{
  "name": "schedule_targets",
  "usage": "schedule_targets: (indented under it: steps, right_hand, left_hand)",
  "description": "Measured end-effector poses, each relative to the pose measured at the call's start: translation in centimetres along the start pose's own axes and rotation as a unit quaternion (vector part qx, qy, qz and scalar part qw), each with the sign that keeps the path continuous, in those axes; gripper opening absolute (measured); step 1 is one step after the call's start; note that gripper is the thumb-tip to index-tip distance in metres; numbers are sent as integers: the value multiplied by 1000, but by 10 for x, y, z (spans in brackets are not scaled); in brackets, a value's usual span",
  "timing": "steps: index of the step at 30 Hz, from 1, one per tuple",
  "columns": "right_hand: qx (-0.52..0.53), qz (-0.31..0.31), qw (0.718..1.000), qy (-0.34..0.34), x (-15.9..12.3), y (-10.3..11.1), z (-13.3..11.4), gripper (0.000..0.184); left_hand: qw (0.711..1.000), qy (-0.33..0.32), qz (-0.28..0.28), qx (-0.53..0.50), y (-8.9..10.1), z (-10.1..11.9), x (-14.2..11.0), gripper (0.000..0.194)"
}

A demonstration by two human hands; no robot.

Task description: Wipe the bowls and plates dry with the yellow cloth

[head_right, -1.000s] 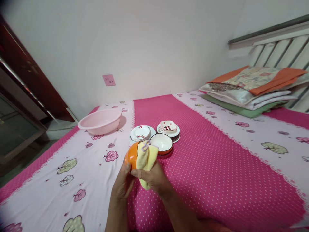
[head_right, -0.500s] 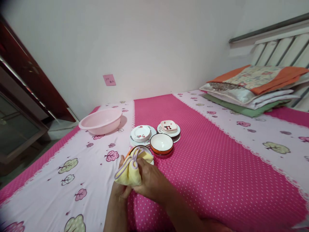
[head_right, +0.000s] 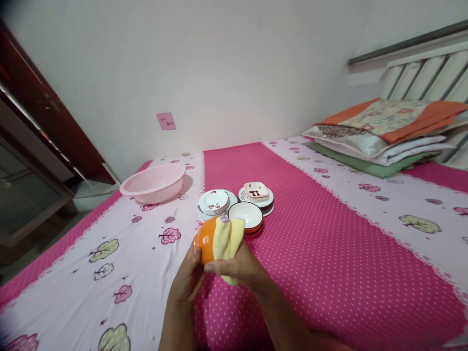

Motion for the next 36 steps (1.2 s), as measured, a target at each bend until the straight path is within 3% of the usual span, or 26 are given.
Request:
schedule_targets:
  steps: [4, 6, 8, 12, 15, 17, 21, 23, 26, 28, 32, 36]
  right_hand:
    - [-174, -13, 984, -21, -5, -9, -2, 58]
    - [-275, -18, 961, 4, -6, -13, -9, 46]
    - [-303, -10, 952, 26, -5, -13, -13, 42]
    - [-137, 37, 990, 17, -2, 2, -10, 56]
    - [23, 74, 997, 18, -2, 14, -8, 72]
    - [69, 80, 994, 8, -2, 17, -5, 71]
    - [13, 29, 999, 9, -3, 6, -6, 67]
    - [-74, 18, 997, 4, -3, 0, -6, 65]
    - [-209, 13, 978, 15, -3, -7, -7, 61]
    - [-234, 11, 972, 26, -2, -9, -8, 58]
    - [-131, 51, 990, 12, -1, 6, -5, 59]
    - [47, 67, 997, 11, -3, 19, -4, 69]
  left_hand:
    - [991, 86, 50, -84, 11, -20, 2, 65]
    - [988, 97, 68, -95, 14, -23, 3, 65]
    - [990, 87, 72, -86, 14, -20, 4, 63]
    - [998, 40, 23, -39, 4, -9, 2, 59]
    - [1000, 5, -11, 7, -3, -2, 0, 76]
    - [999, -1, -10, 31, -3, -2, 0, 87]
    - [1000, -18, -1, 22, 0, -2, 2, 72]
    - [1000, 5, 21, -17, 5, -8, 4, 60]
    - [993, 65, 65, -69, 14, -20, 6, 58]
    - [991, 82, 73, -77, 16, -23, 6, 58]
    - [999, 42, 15, -24, 4, -12, 5, 57]
    - [1000, 1, -21, 16, -5, -1, 0, 86]
Point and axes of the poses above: each hand's wrist, its own x-axis towards the middle knuckle, its own y-axis out of the back of the hand, z = x × y, the point moved 9 cm from there along x, towards the middle knuckle, and after that the axes turned 6 degrees about x, right-handed, at the moved point
